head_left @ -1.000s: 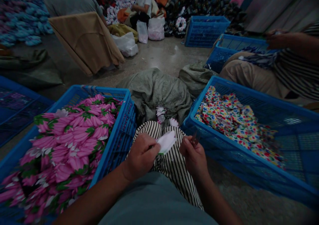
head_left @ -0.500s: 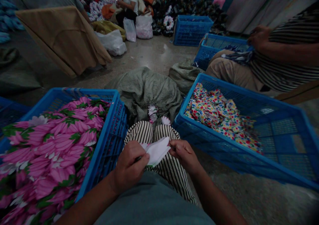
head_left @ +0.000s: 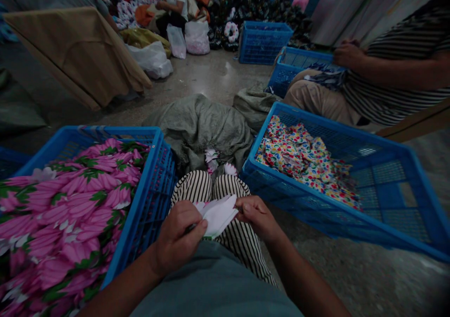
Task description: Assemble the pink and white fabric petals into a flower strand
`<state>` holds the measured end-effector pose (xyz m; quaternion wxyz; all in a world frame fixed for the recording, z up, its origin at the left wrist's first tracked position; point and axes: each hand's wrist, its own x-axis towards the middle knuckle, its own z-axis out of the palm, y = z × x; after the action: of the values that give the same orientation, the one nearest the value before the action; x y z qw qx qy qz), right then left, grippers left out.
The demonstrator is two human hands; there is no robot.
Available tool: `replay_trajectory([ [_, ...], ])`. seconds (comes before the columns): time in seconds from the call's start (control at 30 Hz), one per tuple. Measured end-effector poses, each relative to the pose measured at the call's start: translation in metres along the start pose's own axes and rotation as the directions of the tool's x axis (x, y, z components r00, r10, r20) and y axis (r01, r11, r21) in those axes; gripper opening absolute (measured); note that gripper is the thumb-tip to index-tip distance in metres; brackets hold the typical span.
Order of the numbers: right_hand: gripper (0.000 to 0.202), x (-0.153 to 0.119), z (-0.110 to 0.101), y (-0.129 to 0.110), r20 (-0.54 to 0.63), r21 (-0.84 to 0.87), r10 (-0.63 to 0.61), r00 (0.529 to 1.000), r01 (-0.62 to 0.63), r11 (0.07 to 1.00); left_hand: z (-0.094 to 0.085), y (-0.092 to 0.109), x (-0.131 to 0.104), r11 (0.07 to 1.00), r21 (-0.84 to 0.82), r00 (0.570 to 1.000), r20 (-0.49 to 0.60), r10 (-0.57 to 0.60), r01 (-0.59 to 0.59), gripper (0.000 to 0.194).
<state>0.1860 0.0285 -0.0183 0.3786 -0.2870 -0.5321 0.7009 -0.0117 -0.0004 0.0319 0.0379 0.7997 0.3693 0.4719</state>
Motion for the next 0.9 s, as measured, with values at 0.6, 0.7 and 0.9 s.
replay_trajectory([
  [0.6,0.031,0.003,0.009,0.029,-0.426,0.354,0.194,0.884,-0.034,0.935,0.007,-0.007,-0.016,0.99,-0.141,1.0,0.022,0.017,-0.013,0.031],
  [0.7,0.029,0.005,0.017,0.036,-0.398,0.372,0.268,0.877,-0.112,0.921,0.013,-0.005,-0.018,0.92,-0.261,0.956,0.064,-0.286,0.293,0.019],
  [0.9,0.023,0.008,0.029,0.033,-0.348,0.383,0.276,0.896,-0.133,0.914,0.027,-0.003,-0.021,0.159,-0.384,0.321,0.405,-0.856,0.91,0.022],
])
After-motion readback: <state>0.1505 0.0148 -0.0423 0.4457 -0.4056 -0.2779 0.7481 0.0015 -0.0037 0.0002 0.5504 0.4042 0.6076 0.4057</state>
